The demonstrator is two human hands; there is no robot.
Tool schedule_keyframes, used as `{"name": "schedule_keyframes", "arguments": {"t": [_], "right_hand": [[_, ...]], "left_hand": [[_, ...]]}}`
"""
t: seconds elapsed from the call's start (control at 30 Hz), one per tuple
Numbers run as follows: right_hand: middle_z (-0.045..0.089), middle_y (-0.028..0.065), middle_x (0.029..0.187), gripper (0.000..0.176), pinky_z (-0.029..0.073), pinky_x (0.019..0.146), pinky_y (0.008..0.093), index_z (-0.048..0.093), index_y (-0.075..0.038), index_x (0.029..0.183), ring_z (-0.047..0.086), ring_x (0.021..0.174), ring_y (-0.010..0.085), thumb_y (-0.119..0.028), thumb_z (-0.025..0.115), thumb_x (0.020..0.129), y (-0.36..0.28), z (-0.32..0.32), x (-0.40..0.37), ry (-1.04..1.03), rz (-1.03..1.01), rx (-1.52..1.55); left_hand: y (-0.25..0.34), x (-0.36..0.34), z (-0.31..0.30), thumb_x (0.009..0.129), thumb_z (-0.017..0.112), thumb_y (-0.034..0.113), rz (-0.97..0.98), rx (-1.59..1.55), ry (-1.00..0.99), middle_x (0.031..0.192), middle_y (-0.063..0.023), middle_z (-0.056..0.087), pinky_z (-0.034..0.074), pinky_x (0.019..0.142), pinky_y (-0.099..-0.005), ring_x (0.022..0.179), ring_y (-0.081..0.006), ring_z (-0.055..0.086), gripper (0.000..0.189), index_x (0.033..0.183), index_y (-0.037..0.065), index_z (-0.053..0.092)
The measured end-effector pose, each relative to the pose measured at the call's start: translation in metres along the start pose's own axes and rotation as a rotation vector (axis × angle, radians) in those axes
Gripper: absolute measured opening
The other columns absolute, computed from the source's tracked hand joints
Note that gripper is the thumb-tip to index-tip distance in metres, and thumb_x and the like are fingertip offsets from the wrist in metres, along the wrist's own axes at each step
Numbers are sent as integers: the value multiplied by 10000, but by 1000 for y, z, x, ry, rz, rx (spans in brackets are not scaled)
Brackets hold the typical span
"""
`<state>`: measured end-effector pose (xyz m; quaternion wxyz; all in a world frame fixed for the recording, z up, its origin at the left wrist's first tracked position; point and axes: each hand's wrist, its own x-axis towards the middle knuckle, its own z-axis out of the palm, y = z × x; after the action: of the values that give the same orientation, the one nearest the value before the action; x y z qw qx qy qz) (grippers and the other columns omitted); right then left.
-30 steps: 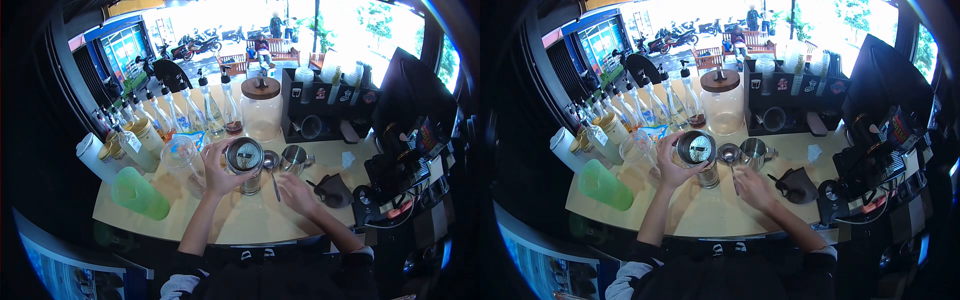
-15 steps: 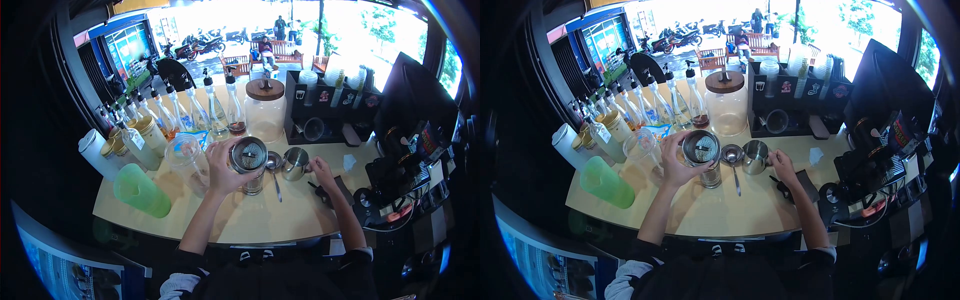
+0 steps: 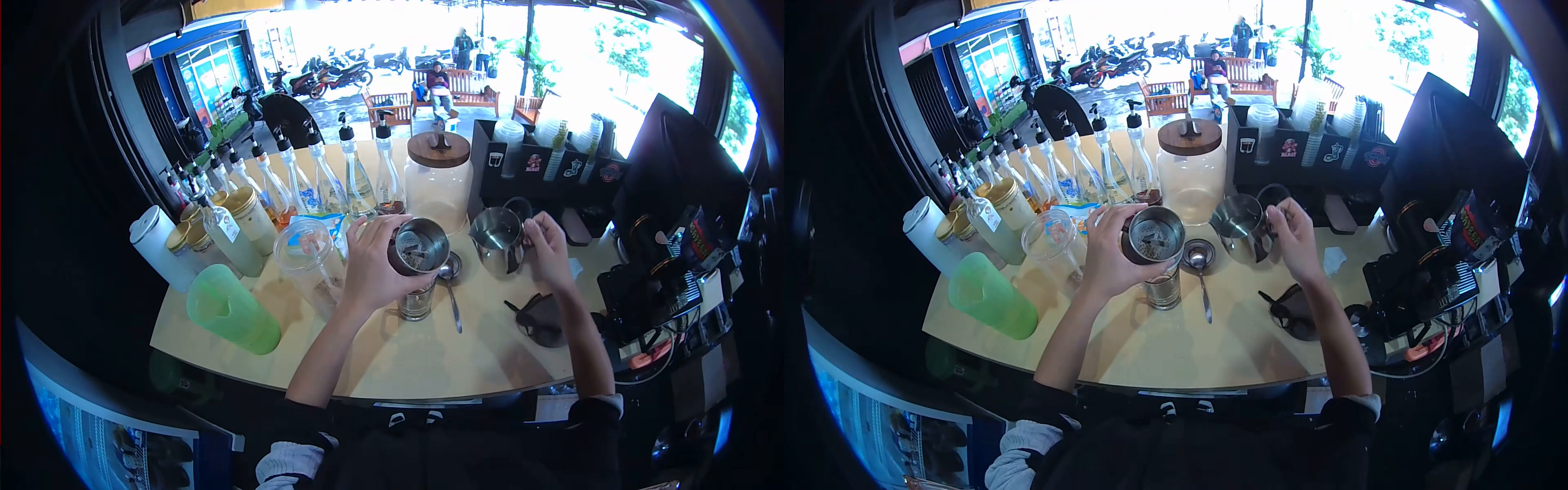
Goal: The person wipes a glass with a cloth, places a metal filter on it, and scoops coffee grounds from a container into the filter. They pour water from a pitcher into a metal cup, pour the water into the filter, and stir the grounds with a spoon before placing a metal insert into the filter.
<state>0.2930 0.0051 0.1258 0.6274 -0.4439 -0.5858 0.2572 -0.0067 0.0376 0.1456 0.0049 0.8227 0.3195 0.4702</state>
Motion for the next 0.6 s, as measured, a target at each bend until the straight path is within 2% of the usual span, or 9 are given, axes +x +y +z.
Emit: {"name": "schedule_keyframes", "arguments": {"t": [0.2,0.47,0.53,0.6], "right_hand": [[532,-27,718,206,418,580,195,483,-53,795,477,655,8,-145,591,944,-69,21,18,-90,39,41],[529,-23,712,211,494,559,199,453,-40,797,506,654,10,-115,595,933,-98,46,32,-195,83,57],[529,-46,701,200,372,521,143,470,-62,812,470,611,-29,-110,638,910,-96,50,36,-191,80,-21],[509,-58,695,210,369,519,139,462,-64,802,466,615,-36,-107,638,909,-109,58,35,-196,85,-10]], "left_hand": [[0,-4,8,536,862,368,-12,-38,25,1088,-41,599,248,1055,-472,1038,-210,580,747,1153,104,533],[3,-10,13,531,872,343,-53,-75,62,1071,-43,603,236,1062,-470,1010,-203,592,761,1158,94,519],[3,-10,14,535,871,352,-63,-85,57,1068,-48,605,233,1063,-470,1005,-200,595,765,1159,88,517],[4,-11,15,535,871,355,-69,-85,58,1071,-50,604,230,1064,-469,1006,-199,595,766,1159,88,518]]}}
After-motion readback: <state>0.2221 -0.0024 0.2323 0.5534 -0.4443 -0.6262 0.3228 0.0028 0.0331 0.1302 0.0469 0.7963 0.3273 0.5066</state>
